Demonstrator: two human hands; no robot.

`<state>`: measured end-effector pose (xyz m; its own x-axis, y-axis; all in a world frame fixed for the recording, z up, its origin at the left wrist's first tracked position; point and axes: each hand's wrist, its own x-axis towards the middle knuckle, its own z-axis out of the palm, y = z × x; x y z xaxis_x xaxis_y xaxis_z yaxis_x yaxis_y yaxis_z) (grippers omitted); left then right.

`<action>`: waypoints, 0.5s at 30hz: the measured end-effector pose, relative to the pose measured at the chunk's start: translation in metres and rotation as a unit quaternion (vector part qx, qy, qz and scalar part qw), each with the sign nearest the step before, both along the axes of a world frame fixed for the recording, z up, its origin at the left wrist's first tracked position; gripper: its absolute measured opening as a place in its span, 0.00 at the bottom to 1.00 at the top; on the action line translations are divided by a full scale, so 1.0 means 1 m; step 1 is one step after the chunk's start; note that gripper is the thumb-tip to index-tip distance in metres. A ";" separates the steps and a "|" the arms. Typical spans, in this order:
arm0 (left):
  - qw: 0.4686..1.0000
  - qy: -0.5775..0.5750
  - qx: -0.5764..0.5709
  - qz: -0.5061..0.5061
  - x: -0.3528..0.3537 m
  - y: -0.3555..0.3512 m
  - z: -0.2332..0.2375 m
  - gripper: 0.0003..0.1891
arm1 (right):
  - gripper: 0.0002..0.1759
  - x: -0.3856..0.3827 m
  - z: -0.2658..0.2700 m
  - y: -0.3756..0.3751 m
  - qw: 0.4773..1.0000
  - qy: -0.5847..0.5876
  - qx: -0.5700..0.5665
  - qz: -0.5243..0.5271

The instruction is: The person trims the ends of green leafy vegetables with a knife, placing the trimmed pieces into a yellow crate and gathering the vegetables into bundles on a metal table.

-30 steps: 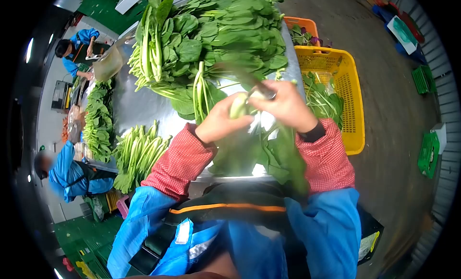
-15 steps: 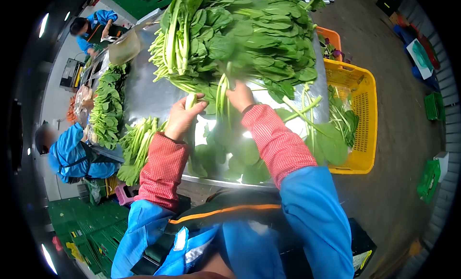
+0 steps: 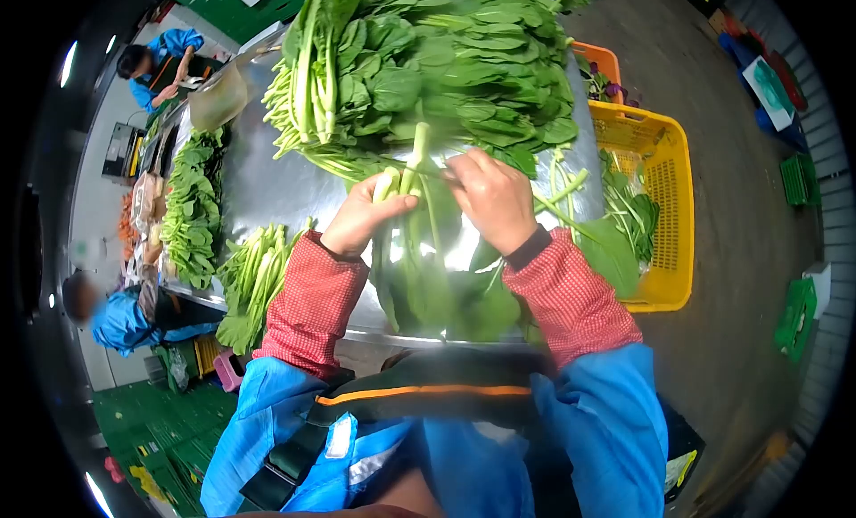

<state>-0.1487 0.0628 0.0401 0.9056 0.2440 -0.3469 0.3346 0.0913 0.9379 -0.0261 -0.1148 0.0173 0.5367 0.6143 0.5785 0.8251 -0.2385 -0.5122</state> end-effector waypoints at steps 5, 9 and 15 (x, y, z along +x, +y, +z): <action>0.991 -0.028 -0.123 -0.039 0.001 -0.022 0.021 0.17 | 0.08 0.042 -0.082 -0.042 0.988 0.054 -0.130 -0.058; 0.993 0.057 -0.098 -0.024 0.010 -0.026 0.006 0.19 | 0.16 0.025 -0.050 -0.055 0.933 0.360 -0.025 0.000; 0.997 0.068 0.025 0.016 0.023 -0.037 -0.005 0.24 | 0.14 0.023 0.016 -0.053 0.839 0.522 0.081 0.128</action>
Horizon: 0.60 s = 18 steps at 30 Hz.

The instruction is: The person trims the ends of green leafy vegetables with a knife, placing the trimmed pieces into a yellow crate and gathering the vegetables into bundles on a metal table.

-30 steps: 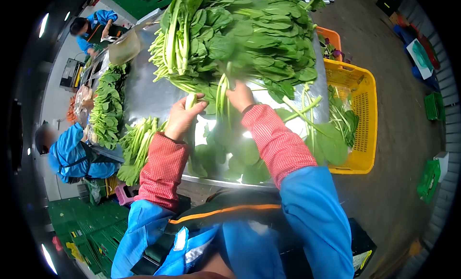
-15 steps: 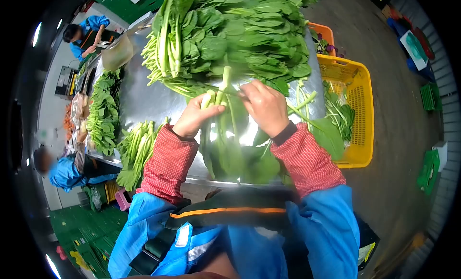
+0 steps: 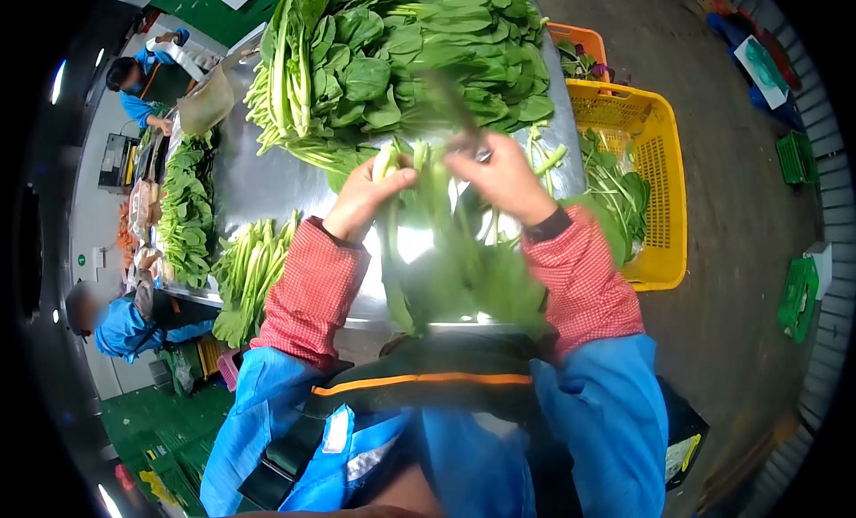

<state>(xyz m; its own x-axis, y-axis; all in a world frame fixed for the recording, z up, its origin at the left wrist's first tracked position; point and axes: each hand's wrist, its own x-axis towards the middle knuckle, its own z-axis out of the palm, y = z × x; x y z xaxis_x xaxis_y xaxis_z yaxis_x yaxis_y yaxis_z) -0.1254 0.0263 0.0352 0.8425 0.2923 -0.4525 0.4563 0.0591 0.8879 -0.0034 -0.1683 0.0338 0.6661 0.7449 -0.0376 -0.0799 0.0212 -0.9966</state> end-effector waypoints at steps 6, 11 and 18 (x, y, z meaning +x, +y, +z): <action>0.960 -0.162 0.229 -0.005 -0.005 0.000 0.011 0.35 | 0.18 0.010 0.007 -0.002 0.992 -0.116 0.002 -0.055; 0.973 -0.199 0.090 -0.074 -0.001 -0.020 0.038 0.35 | 0.20 -0.011 0.026 0.021 0.959 -0.284 -0.002 0.021; 0.955 -0.095 0.251 -0.131 -0.029 -0.010 0.035 0.28 | 0.17 -0.016 0.028 0.012 0.908 -0.395 -0.085 0.110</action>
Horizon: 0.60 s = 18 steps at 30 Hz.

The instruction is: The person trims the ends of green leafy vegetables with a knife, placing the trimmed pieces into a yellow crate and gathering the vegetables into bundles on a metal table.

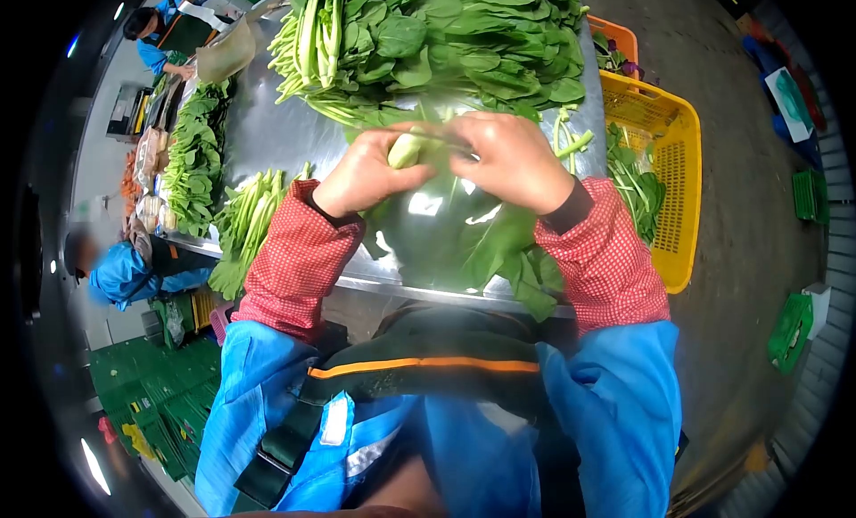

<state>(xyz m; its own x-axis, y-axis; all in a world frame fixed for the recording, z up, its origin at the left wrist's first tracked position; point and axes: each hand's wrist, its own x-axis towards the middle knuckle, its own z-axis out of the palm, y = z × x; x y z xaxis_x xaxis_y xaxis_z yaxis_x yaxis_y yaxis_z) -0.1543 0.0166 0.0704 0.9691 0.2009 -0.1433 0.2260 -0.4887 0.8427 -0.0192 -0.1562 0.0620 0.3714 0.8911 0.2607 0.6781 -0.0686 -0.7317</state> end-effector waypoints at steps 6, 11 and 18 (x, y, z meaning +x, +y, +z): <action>0.992 -0.002 -0.118 0.054 -0.049 0.053 0.024 0.18 | 0.24 0.043 -0.035 -0.009 0.983 0.073 -0.108 -0.129; 0.953 -0.079 -0.224 0.188 -0.088 0.084 0.057 0.17 | 0.29 -0.024 -0.093 0.037 0.973 -0.114 -0.157 -0.123; 0.860 -0.102 0.472 0.162 -0.140 0.129 0.108 0.14 | 0.22 -0.109 -0.212 0.052 0.976 -0.097 -0.193 -0.028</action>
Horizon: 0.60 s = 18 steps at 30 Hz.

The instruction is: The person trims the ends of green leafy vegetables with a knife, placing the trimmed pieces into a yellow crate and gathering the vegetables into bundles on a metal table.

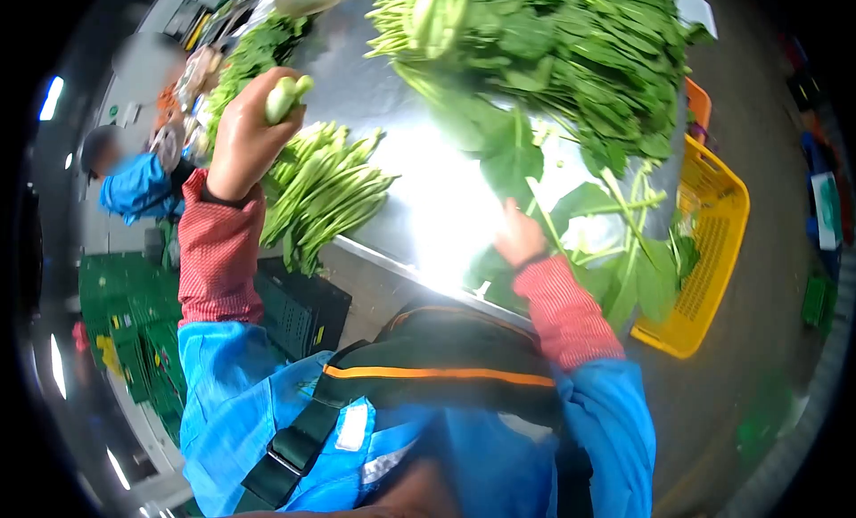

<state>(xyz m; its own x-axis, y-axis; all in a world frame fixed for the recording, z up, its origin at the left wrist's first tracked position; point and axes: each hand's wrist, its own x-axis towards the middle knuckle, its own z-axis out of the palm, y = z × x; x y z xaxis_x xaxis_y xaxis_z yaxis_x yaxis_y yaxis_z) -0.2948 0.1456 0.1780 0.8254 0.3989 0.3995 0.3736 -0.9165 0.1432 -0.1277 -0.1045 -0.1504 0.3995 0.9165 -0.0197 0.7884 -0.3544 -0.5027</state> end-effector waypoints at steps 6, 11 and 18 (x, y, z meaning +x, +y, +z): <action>0.956 0.154 0.166 0.184 -0.062 0.092 -0.090 0.17 | 0.17 0.014 0.015 -0.044 0.994 -0.104 -0.027 -0.036; 0.935 0.237 -0.048 0.258 -0.101 0.113 -0.187 0.50 | 0.14 0.012 0.056 -0.043 0.991 -0.105 -0.049 -0.070; 0.958 0.029 -0.203 0.198 -0.132 0.129 -0.196 0.50 | 0.14 -0.068 0.078 0.034 0.981 0.146 0.061 -0.109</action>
<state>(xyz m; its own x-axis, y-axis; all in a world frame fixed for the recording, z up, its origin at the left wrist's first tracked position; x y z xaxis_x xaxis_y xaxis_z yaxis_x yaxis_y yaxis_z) -0.4265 0.2745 -0.0183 0.5932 0.7986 0.1020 0.6991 -0.5738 0.4266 -0.1955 -0.0706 -0.0723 0.5806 0.8121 -0.0586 0.5159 -0.4226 -0.7452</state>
